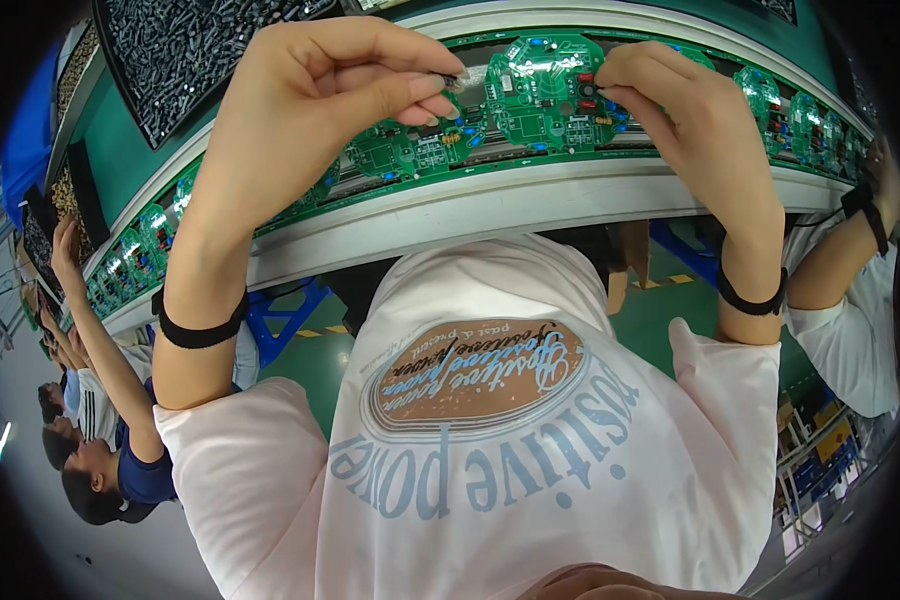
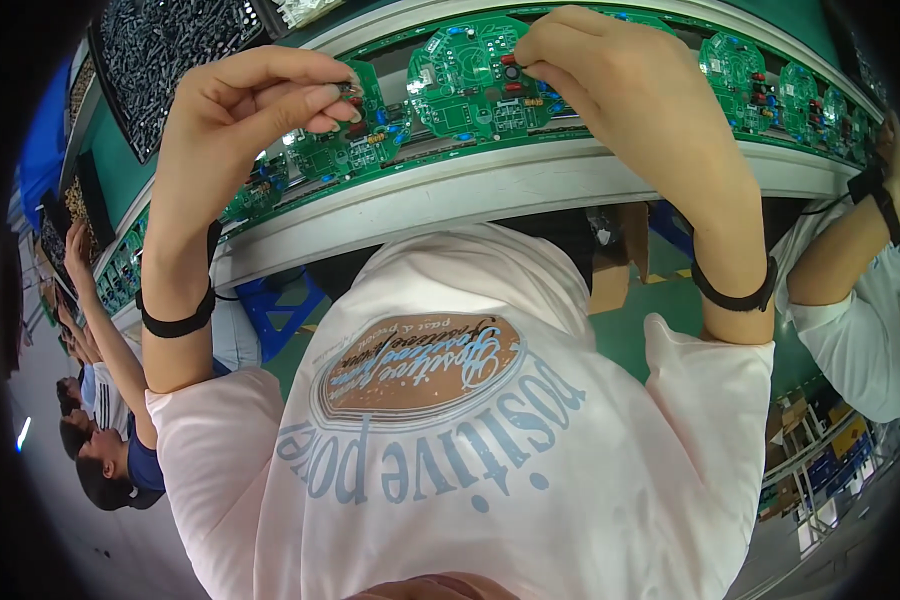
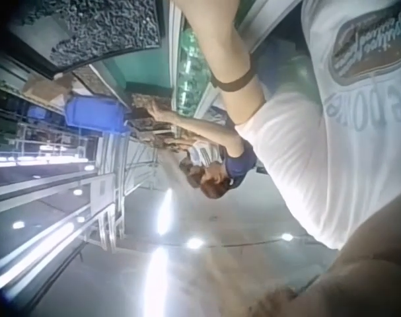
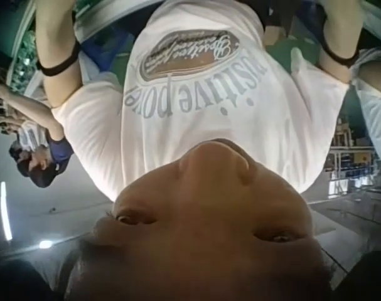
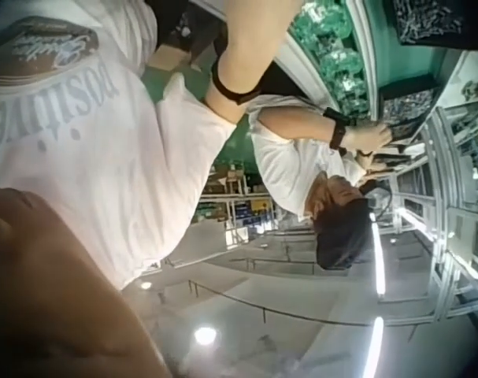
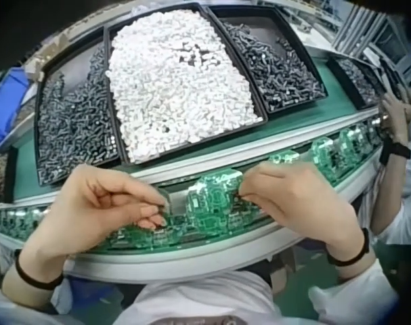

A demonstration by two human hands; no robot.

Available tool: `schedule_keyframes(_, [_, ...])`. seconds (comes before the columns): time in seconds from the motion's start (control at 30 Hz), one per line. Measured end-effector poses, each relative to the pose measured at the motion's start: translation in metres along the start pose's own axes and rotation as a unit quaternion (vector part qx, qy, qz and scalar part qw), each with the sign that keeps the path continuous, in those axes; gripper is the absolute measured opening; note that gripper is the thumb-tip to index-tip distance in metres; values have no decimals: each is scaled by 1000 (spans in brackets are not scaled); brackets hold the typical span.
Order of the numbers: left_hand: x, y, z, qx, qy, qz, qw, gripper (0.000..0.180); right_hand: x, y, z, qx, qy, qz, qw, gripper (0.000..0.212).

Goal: The person picks up electronic components from bins and inserts them into circuit boards on an assembly line by hand. They position and press the components into specific slots on the boards before reaching for more parts.

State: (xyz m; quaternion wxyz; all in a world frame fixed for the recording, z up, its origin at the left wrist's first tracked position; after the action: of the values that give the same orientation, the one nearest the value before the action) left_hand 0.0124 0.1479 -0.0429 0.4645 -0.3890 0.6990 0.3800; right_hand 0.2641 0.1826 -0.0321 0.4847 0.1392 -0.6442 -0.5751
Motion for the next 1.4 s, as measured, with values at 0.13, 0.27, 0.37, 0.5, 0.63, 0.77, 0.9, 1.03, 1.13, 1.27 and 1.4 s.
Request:
schedule_keyframes(0.13, [1, 1, 0, 4, 10, -7, 1000, 21, 0, 1, -1, -23, 2, 3, 1000, 14])
schedule_keyframes(0.27, [1, 6, 1, -1, 15, 30, 999, 21, 4, -4, -2, -31, -8, -2, 999, 15])
schedule_keyframes(0.37, [1, 8, 3, -1, 7, 55, 998, 20, 4, -6, -2, -34, -4, -4, 999, 15])
schedule_keyframes(0.5, [-7, 2, 8, 18, 16, 101, 995, 18, 3, -6, 0, -43, 12, 10, 999, 16])
schedule_keyframes(0.63, [-45, -16, 19, -9, -39, 301, 953, 12, -1, -1, -5, -45, -11, 22, 999, 17])
schedule_keyframes(0.77, [-52, -22, 24, 38, -129, 366, 921, 12, -1, -3, -6, -46, -22, 26, 998, 17])
schedule_keyframes(0.9, [-49, -26, 26, 71, -128, 377, 915, 11, -2, -3, -8, -41, -39, 25, 998, 16])
schedule_keyframes(1.03, [-48, -29, 27, 86, -182, 390, 898, 12, 16, 8, 2, -22, -52, 11, 998, 13])
schedule_keyframes(1.13, [-45, -28, 28, 88, -155, 371, 911, 12, 15, 7, 2, -24, -49, -4, 999, 13])
schedule_keyframes(1.27, [-44, -30, 27, 90, -168, 376, 907, 12, 14, 6, 1, -25, -52, -17, 998, 12])
schedule_keyframes(1.4, [-46, -29, 26, 77, -167, 370, 911, 13, 14, 6, 0, -27, -56, -23, 998, 12])
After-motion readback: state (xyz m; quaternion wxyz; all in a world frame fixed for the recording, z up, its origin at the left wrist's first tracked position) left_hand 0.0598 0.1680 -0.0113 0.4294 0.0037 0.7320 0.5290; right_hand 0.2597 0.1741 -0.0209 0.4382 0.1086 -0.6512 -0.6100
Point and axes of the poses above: each hand's wrist, its own z-axis towards the middle knuckle, its own y-axis out of the back of the hand, x = y × z, the point moved 6 cm from there along z, towards the middle knuckle, and after that the axes turned 3 degrees about y, right-handed, at the moved point
